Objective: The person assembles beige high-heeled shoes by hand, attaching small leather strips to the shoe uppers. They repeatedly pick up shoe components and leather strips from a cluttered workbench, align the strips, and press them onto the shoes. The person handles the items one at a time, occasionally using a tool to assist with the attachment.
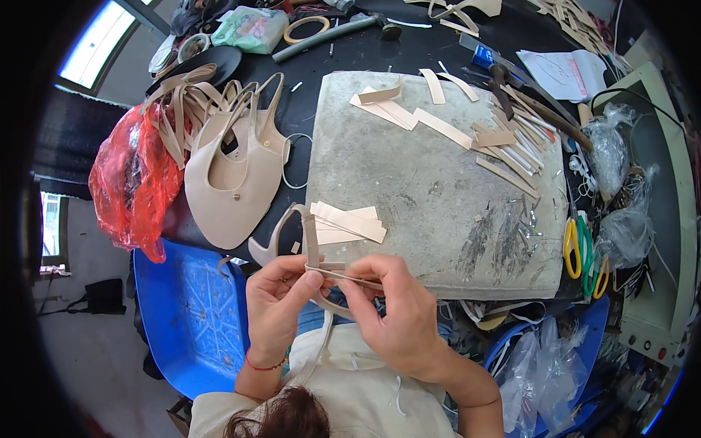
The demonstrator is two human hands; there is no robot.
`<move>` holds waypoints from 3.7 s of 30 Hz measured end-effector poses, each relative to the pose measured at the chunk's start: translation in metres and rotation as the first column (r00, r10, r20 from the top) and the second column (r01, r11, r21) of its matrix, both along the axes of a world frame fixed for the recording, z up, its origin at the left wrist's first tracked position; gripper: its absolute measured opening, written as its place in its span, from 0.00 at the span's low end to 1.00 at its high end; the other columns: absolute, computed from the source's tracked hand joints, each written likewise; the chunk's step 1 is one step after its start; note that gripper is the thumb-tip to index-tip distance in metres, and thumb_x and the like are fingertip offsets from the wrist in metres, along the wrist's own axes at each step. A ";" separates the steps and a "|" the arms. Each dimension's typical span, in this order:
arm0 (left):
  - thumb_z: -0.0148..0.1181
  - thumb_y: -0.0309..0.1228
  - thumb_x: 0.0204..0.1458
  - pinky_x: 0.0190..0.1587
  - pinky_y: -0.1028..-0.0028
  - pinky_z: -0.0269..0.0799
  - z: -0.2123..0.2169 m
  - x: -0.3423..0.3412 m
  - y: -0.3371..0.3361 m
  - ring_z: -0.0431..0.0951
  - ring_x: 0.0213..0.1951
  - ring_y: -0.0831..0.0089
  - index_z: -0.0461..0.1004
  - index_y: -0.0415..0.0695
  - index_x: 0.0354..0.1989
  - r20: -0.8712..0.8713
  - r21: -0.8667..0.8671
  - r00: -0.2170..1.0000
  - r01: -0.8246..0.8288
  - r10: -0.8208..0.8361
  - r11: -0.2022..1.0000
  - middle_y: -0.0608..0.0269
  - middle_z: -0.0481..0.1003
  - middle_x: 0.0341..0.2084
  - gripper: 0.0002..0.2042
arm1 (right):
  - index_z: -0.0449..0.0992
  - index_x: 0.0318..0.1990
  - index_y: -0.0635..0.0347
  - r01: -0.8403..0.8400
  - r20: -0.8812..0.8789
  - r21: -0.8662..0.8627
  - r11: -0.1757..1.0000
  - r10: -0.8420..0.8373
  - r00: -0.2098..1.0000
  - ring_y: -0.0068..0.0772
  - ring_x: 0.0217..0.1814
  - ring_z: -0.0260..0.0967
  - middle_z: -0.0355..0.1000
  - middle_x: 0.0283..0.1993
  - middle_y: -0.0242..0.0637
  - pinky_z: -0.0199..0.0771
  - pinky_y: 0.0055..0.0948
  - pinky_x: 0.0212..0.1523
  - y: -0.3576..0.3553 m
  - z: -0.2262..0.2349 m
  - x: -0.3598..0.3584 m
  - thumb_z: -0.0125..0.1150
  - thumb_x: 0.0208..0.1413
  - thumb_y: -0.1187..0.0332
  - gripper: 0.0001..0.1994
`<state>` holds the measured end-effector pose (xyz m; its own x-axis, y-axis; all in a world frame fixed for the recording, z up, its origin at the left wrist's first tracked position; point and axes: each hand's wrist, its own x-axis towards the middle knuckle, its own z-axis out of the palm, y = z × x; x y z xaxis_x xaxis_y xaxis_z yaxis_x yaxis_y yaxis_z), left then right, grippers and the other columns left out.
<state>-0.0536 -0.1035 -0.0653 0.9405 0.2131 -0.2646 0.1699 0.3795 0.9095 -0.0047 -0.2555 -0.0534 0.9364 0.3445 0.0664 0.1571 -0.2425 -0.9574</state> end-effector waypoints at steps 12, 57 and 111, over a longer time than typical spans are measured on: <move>0.54 0.22 0.56 0.40 0.79 0.73 -0.007 0.000 -0.003 0.76 0.36 0.78 0.69 0.32 0.44 -0.001 -0.028 1.000 -0.028 0.028 0.999 0.57 0.75 0.37 0.09 | 0.66 0.40 0.65 -0.032 0.017 -0.014 0.999 0.032 0.999 0.33 0.33 0.77 0.74 0.32 0.41 0.78 0.27 0.33 0.000 0.000 0.005 0.62 0.50 0.79 0.12; 0.55 0.24 0.56 0.37 0.76 0.75 0.002 -0.013 -0.007 0.77 0.33 0.73 0.70 0.35 0.43 0.068 -0.291 0.995 -0.051 0.074 0.955 0.55 0.77 0.32 0.08 | 0.61 0.59 0.66 -0.158 -0.292 -0.059 0.986 0.135 0.947 0.21 0.37 0.67 0.72 0.41 0.40 0.68 0.22 0.36 -0.054 -0.029 -0.070 0.74 0.36 0.45 0.46; 0.57 0.19 0.49 0.29 0.76 0.68 0.032 -0.003 0.011 0.72 0.26 0.74 0.69 0.34 0.36 0.155 0.562 0.988 -0.105 0.020 0.821 0.57 0.71 0.28 0.06 | 0.78 0.41 0.63 -0.025 0.020 0.074 0.997 0.023 1.000 0.26 0.33 0.71 0.73 0.37 0.40 0.71 0.23 0.35 -0.014 0.007 0.023 0.65 0.43 0.82 0.14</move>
<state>-0.0565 -0.0921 -0.0330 0.9375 0.3444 0.0508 0.0222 -0.2046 0.9786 0.0186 -0.2700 -0.0468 0.9263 0.3603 0.1104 0.1804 -0.1670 -0.9693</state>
